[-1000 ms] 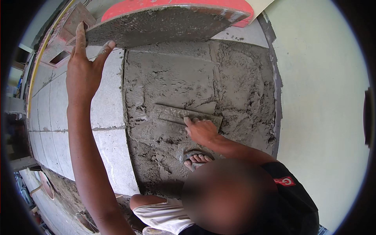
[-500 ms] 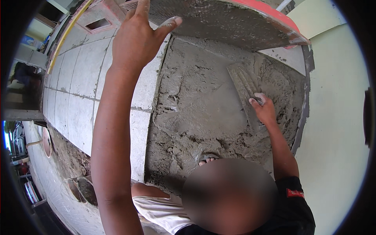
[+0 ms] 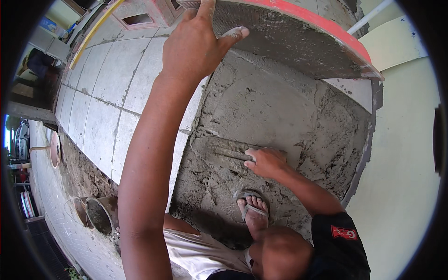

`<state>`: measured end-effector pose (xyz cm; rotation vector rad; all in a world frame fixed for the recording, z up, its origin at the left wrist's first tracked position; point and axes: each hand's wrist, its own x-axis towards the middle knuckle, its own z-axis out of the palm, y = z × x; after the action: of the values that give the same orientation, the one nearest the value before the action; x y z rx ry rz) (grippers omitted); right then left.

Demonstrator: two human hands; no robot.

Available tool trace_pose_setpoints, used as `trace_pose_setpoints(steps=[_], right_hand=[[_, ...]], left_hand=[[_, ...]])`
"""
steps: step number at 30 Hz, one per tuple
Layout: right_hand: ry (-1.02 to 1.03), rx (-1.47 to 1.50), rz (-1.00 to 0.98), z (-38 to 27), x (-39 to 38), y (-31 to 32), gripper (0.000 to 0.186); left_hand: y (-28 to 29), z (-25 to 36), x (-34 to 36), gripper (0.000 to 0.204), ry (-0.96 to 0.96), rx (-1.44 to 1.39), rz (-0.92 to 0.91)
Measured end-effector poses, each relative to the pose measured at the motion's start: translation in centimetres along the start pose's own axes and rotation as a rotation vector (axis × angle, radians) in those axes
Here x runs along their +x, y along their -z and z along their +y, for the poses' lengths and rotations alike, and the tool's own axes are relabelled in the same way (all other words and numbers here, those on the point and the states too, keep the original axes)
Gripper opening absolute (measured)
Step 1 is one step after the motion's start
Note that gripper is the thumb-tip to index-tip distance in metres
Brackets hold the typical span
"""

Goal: Laying and leveling floor tiles using mortar, a trowel, and a rubber mallet.

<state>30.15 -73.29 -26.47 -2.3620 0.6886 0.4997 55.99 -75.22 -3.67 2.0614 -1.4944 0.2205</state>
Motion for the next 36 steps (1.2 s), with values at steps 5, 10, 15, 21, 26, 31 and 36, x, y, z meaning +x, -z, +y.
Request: trace_pose_setpoints(steps=[5,10,15,21,26,31,36], right_hand=[[0.154,-0.262,0.128,-0.9,0.4,-1.5,0.045],[0.107,-0.360,0.330,0.0,7.1,2.0,0.044],[-0.030,-0.312,0.394,2.4,10.1,7.4,0.035],[-0.179,-0.223,0.456,3.5,12.0,10.4,0.038],[-0.449,-0.063,0.542,6.2,8.3,11.0,0.044],[-0.236,1.259,0.508,4.8,-1.0,6.9,0.051],[0.240,1.905,0.304,-1.4,0.0,2.2,0.039]], left_hand=[[0.3,0.9,-0.4,0.103,0.097,0.058,-0.051],[1.0,1.2,-0.3,0.101,0.104,0.075,-0.067],[0.4,-0.4,-0.8,0.102,0.120,0.090,-0.124],[-0.1,-0.7,-1.2,0.101,-0.011,-0.055,-0.031],[1.8,0.8,-1.0,0.102,0.092,0.112,-0.115],[1.3,0.8,-0.1,0.102,0.113,0.122,-0.140],[-0.1,-0.3,0.4,0.102,-0.019,0.070,0.002]])
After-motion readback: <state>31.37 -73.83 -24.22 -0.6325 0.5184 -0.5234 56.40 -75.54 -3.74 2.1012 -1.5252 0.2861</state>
